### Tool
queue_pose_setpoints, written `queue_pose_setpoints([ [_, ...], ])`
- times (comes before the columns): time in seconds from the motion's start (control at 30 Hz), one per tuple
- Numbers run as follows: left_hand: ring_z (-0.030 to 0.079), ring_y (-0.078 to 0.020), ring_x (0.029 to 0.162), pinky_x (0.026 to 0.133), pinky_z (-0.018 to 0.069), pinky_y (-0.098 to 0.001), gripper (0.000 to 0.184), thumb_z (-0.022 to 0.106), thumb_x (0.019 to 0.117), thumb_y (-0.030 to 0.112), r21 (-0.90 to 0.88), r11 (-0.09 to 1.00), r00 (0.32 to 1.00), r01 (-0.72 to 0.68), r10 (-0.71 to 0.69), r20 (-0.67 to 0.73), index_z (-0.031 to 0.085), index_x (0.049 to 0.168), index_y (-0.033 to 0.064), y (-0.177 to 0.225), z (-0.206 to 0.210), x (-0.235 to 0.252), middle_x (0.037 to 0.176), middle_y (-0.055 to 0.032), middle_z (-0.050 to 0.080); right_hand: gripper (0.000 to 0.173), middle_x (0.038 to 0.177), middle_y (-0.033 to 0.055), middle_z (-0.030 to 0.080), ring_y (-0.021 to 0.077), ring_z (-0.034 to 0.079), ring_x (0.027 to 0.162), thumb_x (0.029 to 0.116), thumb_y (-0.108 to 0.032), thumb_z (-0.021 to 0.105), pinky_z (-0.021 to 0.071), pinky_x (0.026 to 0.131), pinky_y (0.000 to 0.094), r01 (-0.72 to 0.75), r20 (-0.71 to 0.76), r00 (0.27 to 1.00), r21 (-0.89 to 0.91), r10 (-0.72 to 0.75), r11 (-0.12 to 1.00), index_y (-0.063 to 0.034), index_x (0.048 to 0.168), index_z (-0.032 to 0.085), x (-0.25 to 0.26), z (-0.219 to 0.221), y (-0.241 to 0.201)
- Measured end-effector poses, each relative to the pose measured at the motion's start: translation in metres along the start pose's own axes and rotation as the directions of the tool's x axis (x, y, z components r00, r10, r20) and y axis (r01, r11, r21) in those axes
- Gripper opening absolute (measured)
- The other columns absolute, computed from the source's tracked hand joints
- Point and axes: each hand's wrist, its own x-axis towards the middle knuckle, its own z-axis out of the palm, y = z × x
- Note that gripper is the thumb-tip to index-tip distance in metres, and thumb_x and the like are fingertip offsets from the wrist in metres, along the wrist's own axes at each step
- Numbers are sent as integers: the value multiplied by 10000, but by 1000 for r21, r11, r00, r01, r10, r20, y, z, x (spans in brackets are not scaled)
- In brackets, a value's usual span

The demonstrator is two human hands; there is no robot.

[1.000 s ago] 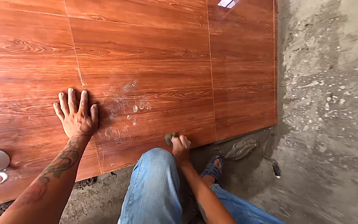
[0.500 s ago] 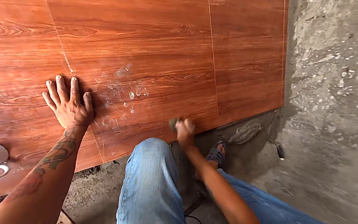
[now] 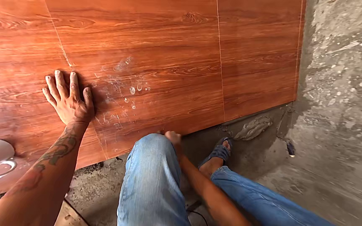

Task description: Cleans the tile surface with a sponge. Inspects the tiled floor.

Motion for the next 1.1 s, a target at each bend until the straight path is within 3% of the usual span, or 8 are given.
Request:
queue_pose_setpoints([
  [0.13,102,-312,1595,1242,41,-635,642,233,1037,624,14,1000,1000,17,-17,1,308,1611,347,1,3,4,1721,-43,185,142,875,142,674,321,671,872,965,-131,646,541,801,514,-249,-345,911,-23,226,968,-43,933,754,19,0,79],
  [0.27,108,-312,1594,1244,42,-631,643,226,1038,621,18,1000,1000,18,-18,-8,307,1612,344,2,4,4,1721,-43,186,156,777,84,676,259,664,765,931,-200,664,533,676,424,-75,-393,917,2,70,997,-110,844,757,7,64,-18],
  [0.43,112,-303,1594,1246,51,-623,643,237,1037,627,8,1000,1000,-5,5,-15,317,1609,344,-1,5,5,1721,-29,190,175,893,104,699,281,687,865,1002,-211,606,559,777,477,49,-114,992,-27,-52,998,-148,996,769,-15,14,20],
  [0.53,118,-319,1592,1244,58,-628,638,233,1040,611,15,1000,1000,13,-13,-22,336,1604,331,-1,5,5,1716,-40,205,172,847,134,682,315,683,831,977,-147,611,554,752,511,-46,-190,981,-38,38,998,-85,941,768,34,-5,65],
  [0.63,146,-332,1586,1241,77,-628,633,234,1045,593,29,1000,1000,1,0,-28,343,1603,314,2,3,5,1711,-69,218,210,1014,154,670,329,668,961,1042,-203,570,539,814,535,-209,-262,942,39,212,977,-58,1056,722,102,-7,62],
  [0.83,137,-344,1586,1244,76,-623,630,236,1048,576,20,1000,1000,2,-1,-17,325,1612,308,5,1,6,1711,-75,215,183,859,121,666,300,660,833,994,-168,600,537,747,480,77,-121,990,0,-76,997,-115,1001,775,-13,12,43],
  [1.03,152,-337,1583,1245,80,-627,623,257,1050,583,8,1000,999,-9,9,-39,338,1606,315,0,6,8,1709,-68,225,156,902,109,692,290,679,867,987,-203,647,528,772,491,48,-270,962,1,-46,999,-101,975,764,171,13,6],
  [1.1,151,-332,1584,1244,76,-627,617,259,1050,577,4,1000,999,-10,10,-43,343,1603,316,-3,6,5,1709,-67,226,167,971,107,693,290,675,923,1007,-231,636,531,805,496,3,-184,983,0,-3,1000,-115,1030,753,159,4,3],
])
